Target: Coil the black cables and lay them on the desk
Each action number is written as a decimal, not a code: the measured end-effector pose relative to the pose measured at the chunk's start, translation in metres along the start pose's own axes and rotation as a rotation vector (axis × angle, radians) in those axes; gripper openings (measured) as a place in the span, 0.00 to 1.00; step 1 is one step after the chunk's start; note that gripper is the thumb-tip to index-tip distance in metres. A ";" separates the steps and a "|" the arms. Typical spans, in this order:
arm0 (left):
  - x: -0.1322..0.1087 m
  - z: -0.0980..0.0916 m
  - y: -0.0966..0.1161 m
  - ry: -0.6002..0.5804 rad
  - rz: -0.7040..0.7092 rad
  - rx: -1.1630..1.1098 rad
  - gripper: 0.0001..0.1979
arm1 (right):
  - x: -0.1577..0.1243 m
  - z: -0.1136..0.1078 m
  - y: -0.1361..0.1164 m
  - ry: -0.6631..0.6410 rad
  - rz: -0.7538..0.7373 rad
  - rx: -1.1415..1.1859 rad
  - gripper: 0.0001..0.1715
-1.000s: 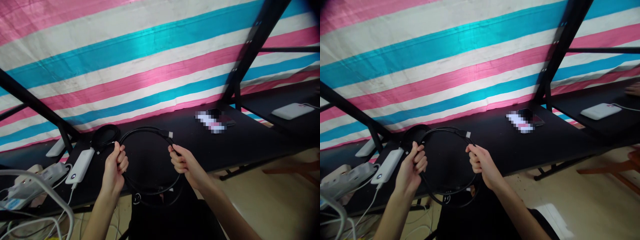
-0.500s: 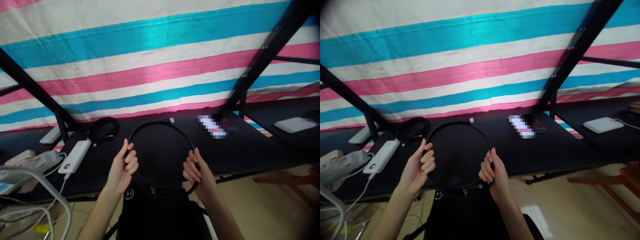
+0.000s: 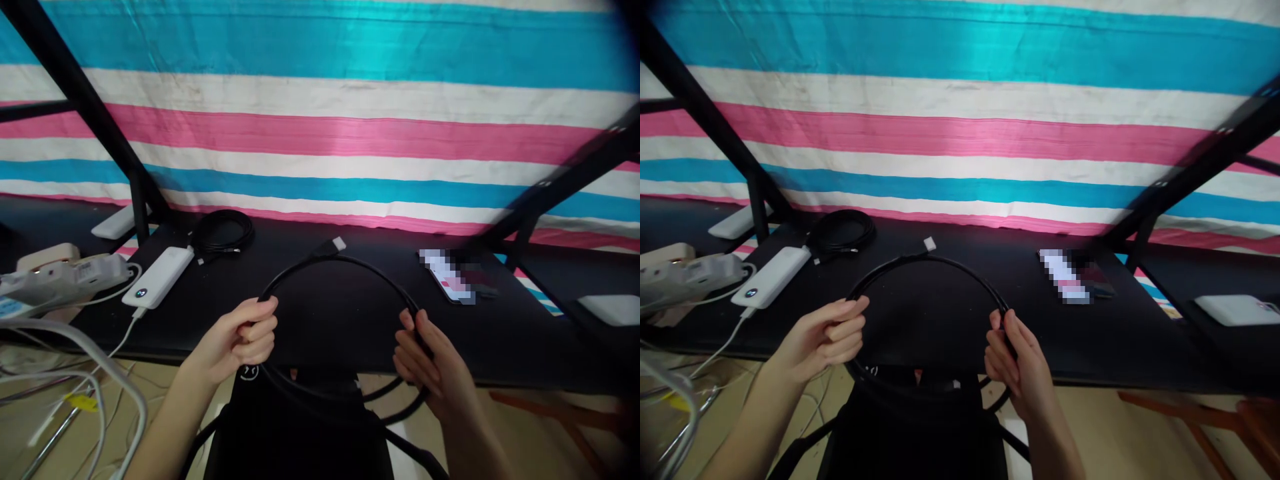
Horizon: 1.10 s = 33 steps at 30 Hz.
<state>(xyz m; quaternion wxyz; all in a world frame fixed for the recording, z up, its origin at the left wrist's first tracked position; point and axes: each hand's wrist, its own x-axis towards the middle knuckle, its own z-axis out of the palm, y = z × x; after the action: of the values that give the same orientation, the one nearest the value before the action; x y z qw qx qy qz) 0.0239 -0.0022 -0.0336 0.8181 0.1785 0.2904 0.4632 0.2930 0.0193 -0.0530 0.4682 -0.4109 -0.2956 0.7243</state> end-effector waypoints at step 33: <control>0.014 0.006 0.015 0.283 0.621 0.225 0.18 | 0.065 0.017 -0.025 0.143 -0.370 -0.398 0.33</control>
<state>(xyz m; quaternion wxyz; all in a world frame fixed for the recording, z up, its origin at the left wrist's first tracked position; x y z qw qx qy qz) 0.0233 0.0177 -0.0250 0.5650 0.2812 0.3820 0.6751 0.2743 0.0884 -0.0454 0.5220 -0.4838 -0.4682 0.5236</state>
